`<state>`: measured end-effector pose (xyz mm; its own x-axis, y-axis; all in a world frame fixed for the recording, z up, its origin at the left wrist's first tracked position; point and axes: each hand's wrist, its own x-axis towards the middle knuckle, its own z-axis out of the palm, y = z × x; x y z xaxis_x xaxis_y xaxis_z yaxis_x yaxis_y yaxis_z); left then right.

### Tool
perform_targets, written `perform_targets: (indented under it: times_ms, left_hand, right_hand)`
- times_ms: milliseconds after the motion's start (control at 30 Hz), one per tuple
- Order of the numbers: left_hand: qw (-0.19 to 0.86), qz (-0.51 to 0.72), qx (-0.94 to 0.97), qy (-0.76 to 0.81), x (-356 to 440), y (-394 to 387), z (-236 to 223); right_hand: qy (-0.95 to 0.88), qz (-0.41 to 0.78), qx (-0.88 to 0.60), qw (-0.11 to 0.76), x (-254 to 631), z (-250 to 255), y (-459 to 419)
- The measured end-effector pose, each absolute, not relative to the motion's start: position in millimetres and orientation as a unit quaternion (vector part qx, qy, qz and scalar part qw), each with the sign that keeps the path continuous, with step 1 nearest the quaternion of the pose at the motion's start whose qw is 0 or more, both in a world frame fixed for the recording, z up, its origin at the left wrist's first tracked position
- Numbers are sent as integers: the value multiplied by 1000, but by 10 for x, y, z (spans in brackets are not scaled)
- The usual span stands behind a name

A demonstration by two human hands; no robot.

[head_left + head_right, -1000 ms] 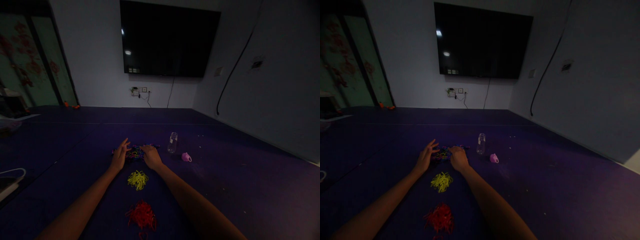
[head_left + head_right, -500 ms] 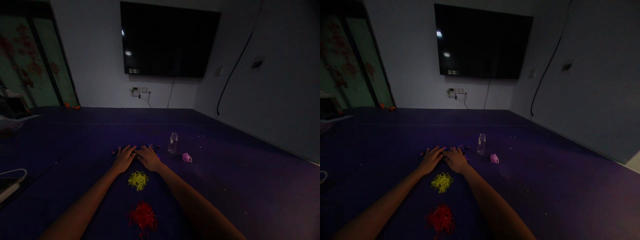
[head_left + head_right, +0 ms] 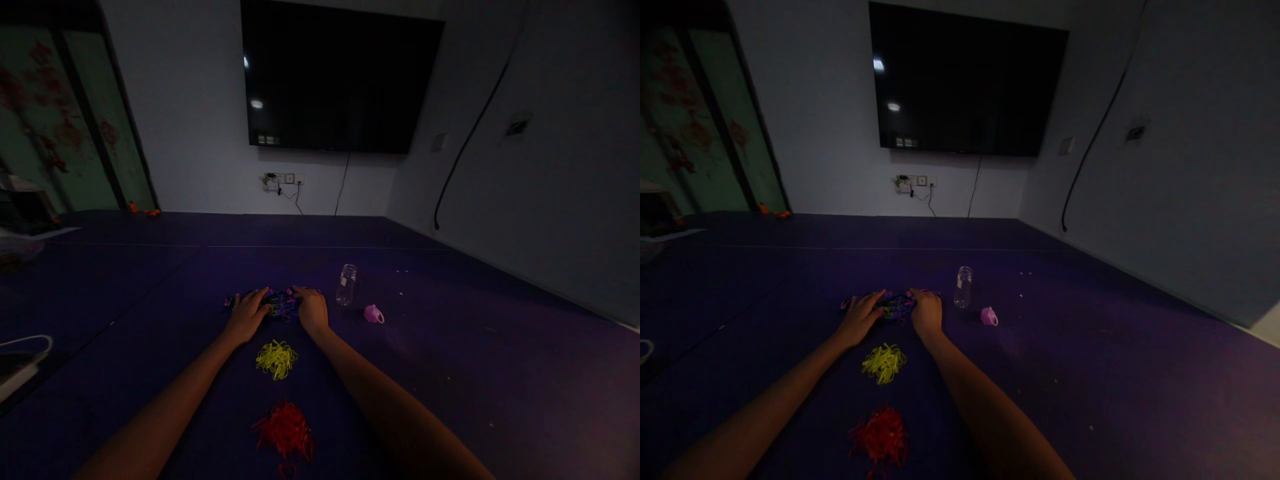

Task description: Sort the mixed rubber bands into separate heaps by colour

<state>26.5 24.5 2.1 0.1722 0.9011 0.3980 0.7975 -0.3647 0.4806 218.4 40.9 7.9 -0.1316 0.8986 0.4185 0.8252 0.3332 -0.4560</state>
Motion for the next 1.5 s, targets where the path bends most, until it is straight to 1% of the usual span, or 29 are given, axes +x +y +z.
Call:
perform_targets:
  times_ms: [267, 533, 667, 767, 900, 1100, 1300, 1500]
  left_hand:
    - [128, 386, 707, 578, 200, 332, -23]
    - [117, 349, 723, 584, 212, 317, -10]
    - [113, 336, 742, 569, 224, 297, -2]
    - [88, 320, 752, 570, 232, 293, 6]
    - [58, 282, 770, 569, 246, 274, 35]
    - [54, 238, 780, 576, 269, 234, 82]
    - [42, 238, 772, 587, 266, 231, 91]
    - [59, 251, 768, 586, 268, 225, 112]
  right_hand:
    - [-784, 71, -531, 313, 2164, 30, 465]
    - [-862, 21, -450, 234, 2102, 63, 363]
    - [-880, 16, -425, 211, 2089, 67, 307]
    - [-886, 17, -420, 198, 2086, 58, 300]
    - [-889, 16, -411, 199, 2084, 44, 322]
    - [-892, 0, -401, 207, 2082, 41, 339]
    - [-894, 3, -397, 208, 2076, 52, 340]
    - [-895, 16, -398, 200, 2073, 61, 332]
